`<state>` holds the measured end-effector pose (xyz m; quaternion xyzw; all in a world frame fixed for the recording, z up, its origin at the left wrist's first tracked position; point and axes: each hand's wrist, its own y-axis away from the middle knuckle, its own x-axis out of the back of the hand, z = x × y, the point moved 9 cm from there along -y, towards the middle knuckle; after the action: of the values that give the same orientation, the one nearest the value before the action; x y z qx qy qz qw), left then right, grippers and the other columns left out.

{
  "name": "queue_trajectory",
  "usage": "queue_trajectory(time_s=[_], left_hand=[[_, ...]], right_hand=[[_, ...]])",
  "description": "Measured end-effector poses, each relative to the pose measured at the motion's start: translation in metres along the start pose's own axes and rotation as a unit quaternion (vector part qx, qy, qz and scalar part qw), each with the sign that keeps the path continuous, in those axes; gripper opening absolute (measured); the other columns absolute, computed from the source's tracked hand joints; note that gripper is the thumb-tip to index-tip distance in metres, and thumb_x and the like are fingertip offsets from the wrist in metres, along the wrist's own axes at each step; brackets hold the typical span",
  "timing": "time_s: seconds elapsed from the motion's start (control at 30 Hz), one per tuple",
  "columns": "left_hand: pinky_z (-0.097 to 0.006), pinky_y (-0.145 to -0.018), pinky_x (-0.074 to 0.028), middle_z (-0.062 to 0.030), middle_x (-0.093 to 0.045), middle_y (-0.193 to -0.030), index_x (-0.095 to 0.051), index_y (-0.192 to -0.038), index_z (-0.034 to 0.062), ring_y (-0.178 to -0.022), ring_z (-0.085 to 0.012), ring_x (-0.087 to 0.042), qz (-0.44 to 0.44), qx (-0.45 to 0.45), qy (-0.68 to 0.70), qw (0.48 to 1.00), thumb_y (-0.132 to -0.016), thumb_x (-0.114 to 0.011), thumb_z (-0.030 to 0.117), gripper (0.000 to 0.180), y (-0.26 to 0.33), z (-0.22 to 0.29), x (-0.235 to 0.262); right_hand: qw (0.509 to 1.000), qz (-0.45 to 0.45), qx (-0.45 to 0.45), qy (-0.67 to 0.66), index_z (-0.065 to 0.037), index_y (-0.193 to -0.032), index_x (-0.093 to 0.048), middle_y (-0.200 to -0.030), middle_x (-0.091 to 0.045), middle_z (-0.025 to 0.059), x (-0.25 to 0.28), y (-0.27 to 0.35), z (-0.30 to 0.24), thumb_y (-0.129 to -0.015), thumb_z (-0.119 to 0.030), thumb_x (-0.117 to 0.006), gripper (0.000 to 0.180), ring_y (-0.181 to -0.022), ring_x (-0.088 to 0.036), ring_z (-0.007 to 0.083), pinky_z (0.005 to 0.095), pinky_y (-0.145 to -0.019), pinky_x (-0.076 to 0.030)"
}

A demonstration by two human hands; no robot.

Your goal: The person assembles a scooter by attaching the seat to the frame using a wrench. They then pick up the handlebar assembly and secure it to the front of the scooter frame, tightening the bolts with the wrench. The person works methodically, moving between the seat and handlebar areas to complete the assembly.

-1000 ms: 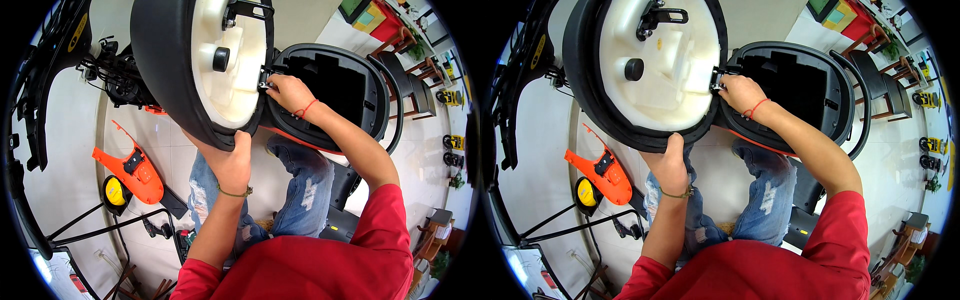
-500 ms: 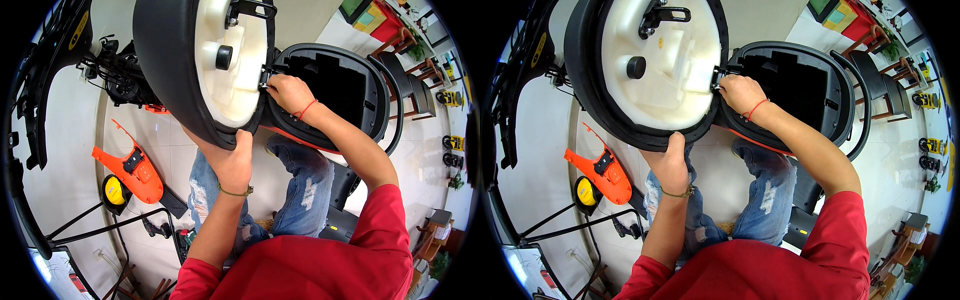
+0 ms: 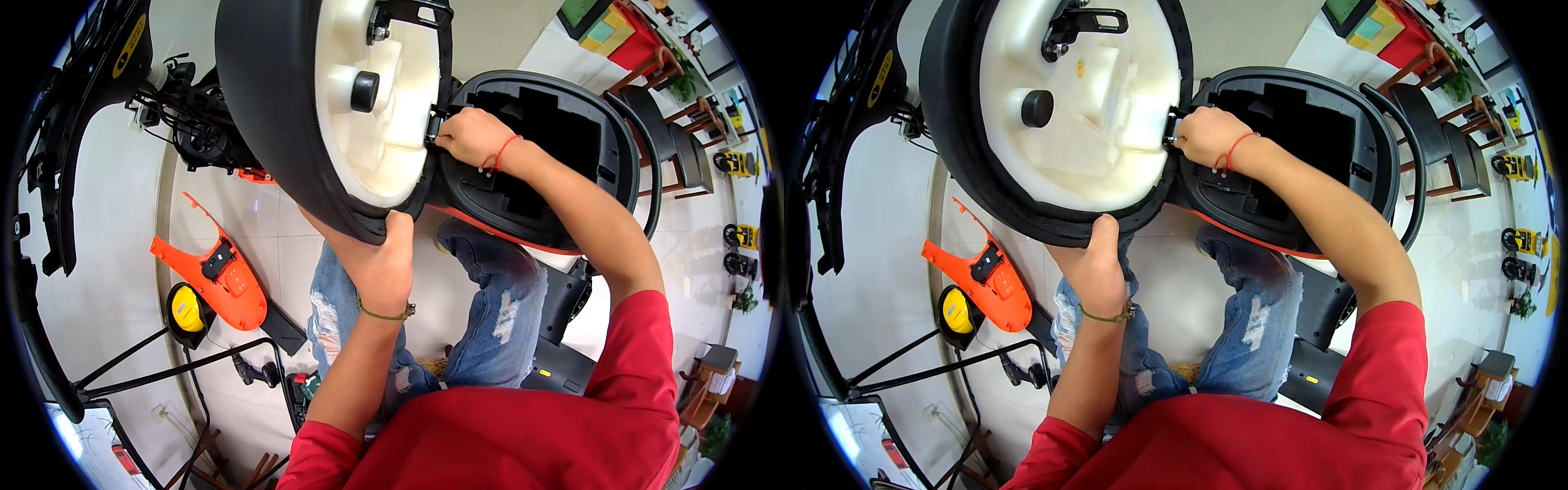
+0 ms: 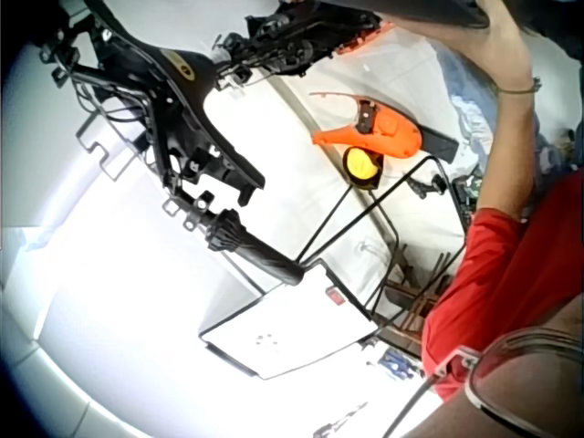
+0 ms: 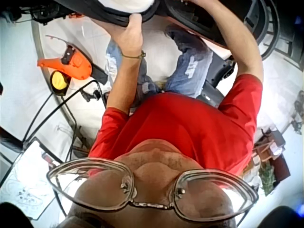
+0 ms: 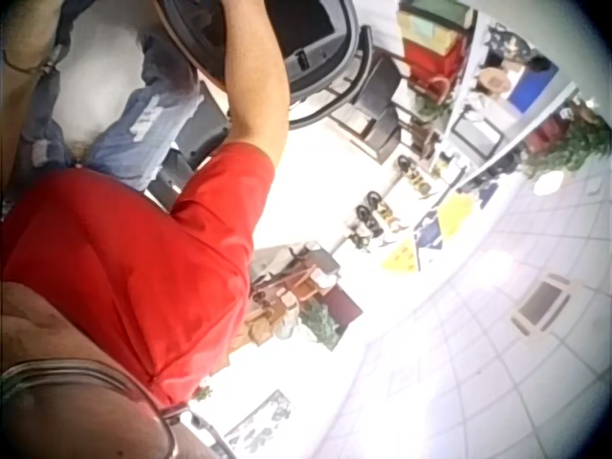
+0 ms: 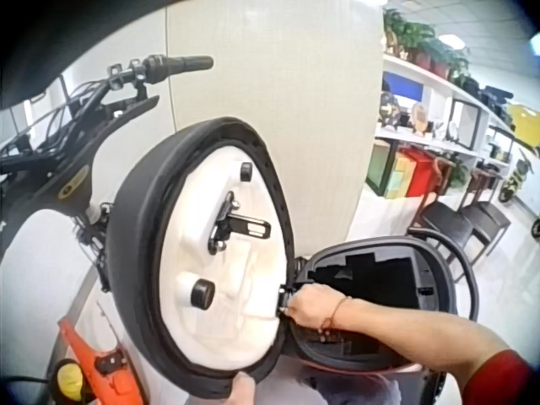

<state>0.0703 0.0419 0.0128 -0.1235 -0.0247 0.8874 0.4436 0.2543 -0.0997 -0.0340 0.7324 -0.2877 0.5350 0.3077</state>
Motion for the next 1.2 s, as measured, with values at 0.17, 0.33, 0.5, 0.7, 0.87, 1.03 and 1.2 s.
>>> queue_trajectory(time_s=[0.17,0.33,0.5,0.7,0.87,1.03,1.2], left_hand=[[-0.035,-0.11,-0.02,-0.0189,-0.031,-0.138,-0.013,-0.144,-0.0064,-0.128,-0.0263,-0.033,0.009,0.005,0.015,1.0,-0.069,-0.055,-0.004,0.087,0.002,-0.003,0.002],[-0.035,-0.11,-0.022,-0.0198,-0.031,-0.14,-0.016,-0.143,-0.0082,-0.127,-0.0264,-0.034,0.025,0.007,-0.011,1.0,-0.07,-0.057,-0.004,0.084,0.006,-0.005,0.005],[-0.035,-0.109,-0.023,-0.0195,-0.034,-0.137,-0.017,-0.142,-0.0083,-0.126,-0.0264,-0.036,0.026,0.029,0.012,0.999,-0.071,-0.058,-0.003,0.083,0.007,-0.012,0.007],[-0.028,-0.094,-0.041,-0.0088,-0.056,-0.114,-0.046,-0.121,-0.0082,-0.101,-0.0159,-0.053,0.048,-0.047,-0.033,0.997,-0.077,-0.052,-0.012,0.045,0.01,-0.008,0.01],[-0.027,-0.094,-0.041,-0.0094,-0.054,-0.116,-0.044,-0.123,-0.008,-0.101,-0.016,-0.053,0.036,-0.051,-0.048,0.997,-0.076,-0.054,-0.012,0.048,0.01,-0.006,0.009],[-0.028,-0.095,-0.041,-0.0104,-0.054,-0.118,-0.043,-0.125,-0.008,-0.102,-0.0171,-0.053,0.05,-0.051,-0.055,0.996,-0.076,-0.054,-0.011,0.05,0.009,-0.001,0.009],[-0.03,-0.1,-0.037,-0.012,-0.049,-0.126,-0.037,-0.132,-0.0067,-0.111,-0.0187,-0.05,0.042,-0.038,0.006,0.998,-0.077,-0.053,-0.009,0.057,0.001,-0.002,0.012]], right_hand=[[0.995,-0.068,0.025,-0.063,0.002,-0.08,-0.069,-0.067,-0.064,0.0197,0.0,-0.012,0.0,-0.086,-0.024,-0.064,0.027,-0.064,-0.064,0.0327,0.0397,-0.067,-0.052],[0.985,-0.099,-0.042,-0.133,0.002,-0.079,-0.064,-0.06,-0.061,0.0156,-0.001,-0.005,0.001,-0.088,-0.022,-0.064,0.026,-0.056,-0.063,0.0264,0.0377,-0.059,-0.05],[0.989,-0.09,-0.031,-0.112,0.003,-0.084,-0.067,-0.072,-0.066,0.0206,-0.001,-0.006,0.003,-0.086,-0.025,-0.062,0.029,-0.074,-0.066,0.0352,0.0398,-0.076,-0.051],[0.966,-0.124,-0.068,-0.218,0.0,-0.072,-0.058,-0.059,-0.056,0.0065,-0.015,-0.012,0.018,-0.089,-0.026,-0.065,0.032,-0.052,-0.053,0.0133,0.0313,-0.05,-0.043],[0.911,-0.231,-0.169,-0.298,-0.001,-0.075,-0.06,-0.059,-0.055,0.0035,-0.024,-0.004,0.027,-0.09,-0.029,-0.063,0.032,-0.047,-0.048,0.0117,0.028,-0.043,-0.038],[0.96,-0.184,-0.111,-0.177,0.0,-0.079,-0.063,-0.062,-0.06,0.0078,-0.022,-0.006,0.019,-0.091,-0.034,-0.06,0.036,-0.052,-0.055,0.0163,0.0305,-0.052,-0.046],[0.99,0.054,-0.035,-0.122,0.001,-0.082,-0.064,-0.07,-0.063,0.0152,0.046,0.04,0.009,-0.089,-0.028,-0.062,0.03,-0.062,-0.061,0.0257,0.0345,-0.064,-0.05]])
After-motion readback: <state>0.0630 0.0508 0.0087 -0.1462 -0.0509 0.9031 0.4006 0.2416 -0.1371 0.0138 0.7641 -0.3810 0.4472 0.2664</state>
